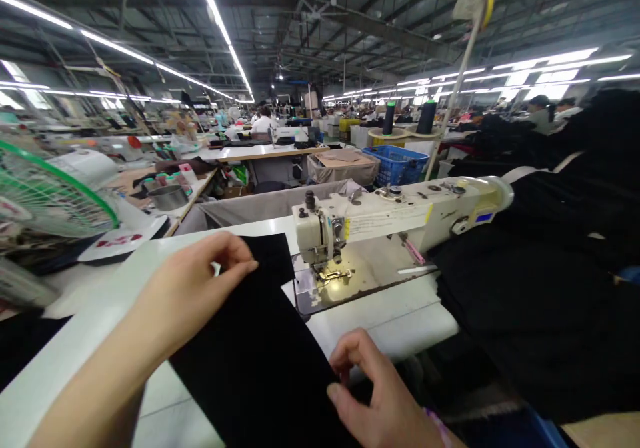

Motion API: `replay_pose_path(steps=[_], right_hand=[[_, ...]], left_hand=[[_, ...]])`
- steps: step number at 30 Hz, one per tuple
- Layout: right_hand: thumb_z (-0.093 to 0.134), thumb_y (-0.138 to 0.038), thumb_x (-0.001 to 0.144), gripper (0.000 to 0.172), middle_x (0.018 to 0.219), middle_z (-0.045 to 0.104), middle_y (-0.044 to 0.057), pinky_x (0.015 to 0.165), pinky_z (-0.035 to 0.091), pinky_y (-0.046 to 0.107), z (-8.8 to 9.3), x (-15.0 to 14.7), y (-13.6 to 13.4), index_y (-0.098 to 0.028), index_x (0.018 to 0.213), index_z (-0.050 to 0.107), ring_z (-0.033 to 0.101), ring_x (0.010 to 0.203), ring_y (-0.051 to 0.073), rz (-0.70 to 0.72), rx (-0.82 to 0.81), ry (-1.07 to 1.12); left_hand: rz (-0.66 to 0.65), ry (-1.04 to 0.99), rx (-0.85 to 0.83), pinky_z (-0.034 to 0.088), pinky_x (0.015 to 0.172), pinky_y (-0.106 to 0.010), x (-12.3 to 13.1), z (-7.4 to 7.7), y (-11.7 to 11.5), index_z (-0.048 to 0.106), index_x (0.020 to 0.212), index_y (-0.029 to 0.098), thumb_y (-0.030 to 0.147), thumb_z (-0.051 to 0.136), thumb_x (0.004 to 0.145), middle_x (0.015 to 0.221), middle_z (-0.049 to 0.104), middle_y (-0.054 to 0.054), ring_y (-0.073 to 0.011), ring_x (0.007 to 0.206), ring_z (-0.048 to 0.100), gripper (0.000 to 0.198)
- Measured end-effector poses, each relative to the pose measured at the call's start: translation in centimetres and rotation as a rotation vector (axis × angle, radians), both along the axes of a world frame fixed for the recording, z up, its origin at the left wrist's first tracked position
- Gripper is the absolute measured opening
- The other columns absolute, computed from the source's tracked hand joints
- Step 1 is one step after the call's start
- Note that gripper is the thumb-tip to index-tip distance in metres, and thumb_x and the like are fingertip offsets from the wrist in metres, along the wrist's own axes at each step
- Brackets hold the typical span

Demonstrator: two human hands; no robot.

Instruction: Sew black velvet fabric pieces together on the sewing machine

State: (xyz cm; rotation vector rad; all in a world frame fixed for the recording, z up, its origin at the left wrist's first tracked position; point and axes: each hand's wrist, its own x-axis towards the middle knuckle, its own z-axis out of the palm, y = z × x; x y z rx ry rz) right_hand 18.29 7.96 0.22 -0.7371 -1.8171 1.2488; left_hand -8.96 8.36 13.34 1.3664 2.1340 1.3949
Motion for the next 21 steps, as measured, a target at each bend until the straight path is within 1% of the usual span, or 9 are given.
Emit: replay_pose_path(steps=[2,3,6,7,9,11,13,17,21], right_hand=[[0.058,-0.007,0.077,0.022,0.080,0.064,-0.001,0.069,0.051,0.024,-2.5,-0.1,-0.9,-0.024,0.089,0.056,0.062,0.073,0.015,0.068,0.177,-0.060],[0.055,-0.006,0.079,0.020,0.079,0.064,-0.001,0.067,0.051,0.023,-3.7,-0.1,-1.0,-0.024,0.088,0.056,0.063,0.071,0.015,0.095,0.260,-0.059],[0.050,-0.005,0.083,0.022,0.079,0.067,0.002,0.066,0.055,0.024,-6.4,0.2,-0.4,-0.023,0.090,0.059,0.066,0.071,0.017,0.094,0.455,-0.037],[0.049,-0.004,0.084,0.025,0.082,0.069,0.003,0.068,0.056,0.025,-6.9,0.4,-0.1,-0.023,0.095,0.060,0.068,0.073,0.018,0.070,0.507,-0.046],[0.048,-0.001,0.084,0.033,0.087,0.073,0.005,0.071,0.059,0.026,-7.3,1.0,0.4,-0.023,0.104,0.061,0.071,0.076,0.019,0.045,0.604,-0.070],[0.048,0.000,0.084,0.038,0.089,0.074,0.005,0.072,0.059,0.027,-7.2,1.7,0.8,-0.024,0.109,0.061,0.072,0.076,0.020,0.040,0.667,-0.085],[0.049,0.000,0.084,0.036,0.087,0.075,0.005,0.070,0.059,0.027,-6.8,2.1,1.1,-0.023,0.110,0.062,0.072,0.074,0.020,0.030,0.693,-0.094],[0.049,-0.002,0.085,0.028,0.083,0.070,0.006,0.065,0.056,0.031,-5.8,2.1,1.6,-0.021,0.099,0.063,0.068,0.072,0.021,-0.020,0.736,-0.203],[0.047,-0.001,0.083,0.027,0.086,0.069,0.007,0.071,0.056,0.036,-5.6,1.4,2.3,-0.021,0.096,0.061,0.066,0.081,0.022,-0.056,0.732,-0.242]], left_hand=[[-0.358,0.231,-0.240,0.036,0.058,-0.027,1.0,-2.4,3.5,0.062,0.064,0.024,0.028,0.071,0.061,0.060,0.062,0.003,-0.0178,0.060,0.053,0.010],[-0.430,0.233,-0.285,0.036,0.058,-0.027,1.5,-4.2,5.1,0.061,0.062,0.023,0.025,0.068,0.062,0.060,0.061,0.004,-0.0170,0.060,0.053,0.008],[-0.487,0.220,-0.332,0.038,0.058,-0.026,2.7,-10.1,8.3,0.056,0.058,0.022,0.019,0.066,0.061,0.058,0.059,0.004,-0.0158,0.060,0.054,0.011],[-0.481,0.215,-0.330,0.039,0.059,-0.026,3.0,-11.7,8.8,0.055,0.058,0.022,0.018,0.066,0.062,0.059,0.058,0.004,-0.0156,0.061,0.054,0.013],[-0.469,0.208,-0.320,0.040,0.061,-0.026,3.3,-13.6,9.3,0.054,0.061,0.021,0.015,0.066,0.066,0.061,0.058,0.004,-0.0150,0.062,0.055,0.014],[-0.468,0.200,-0.322,0.043,0.064,-0.027,3.3,-14.2,9.4,0.056,0.065,0.020,0.013,0.067,0.072,0.064,0.059,0.005,-0.0138,0.063,0.055,0.015],[-0.472,0.195,-0.341,0.046,0.066,-0.027,3.2,-14.2,9.6,0.058,0.069,0.017,0.012,0.069,0.076,0.067,0.060,0.005,-0.0128,0.063,0.056,0.014],[-0.407,0.215,-0.382,0.050,0.068,-0.029,2.8,-14.6,10.8,0.060,0.076,0.016,0.023,0.071,0.085,0.075,0.062,0.003,-0.0125,0.067,0.058,0.016],[-0.370,0.237,-0.420,0.051,0.066,-0.029,2.5,-15.2,12.3,0.062,0.083,0.015,0.031,0.069,0.090,0.076,0.061,0.003,-0.0125,0.067,0.058,0.019]])
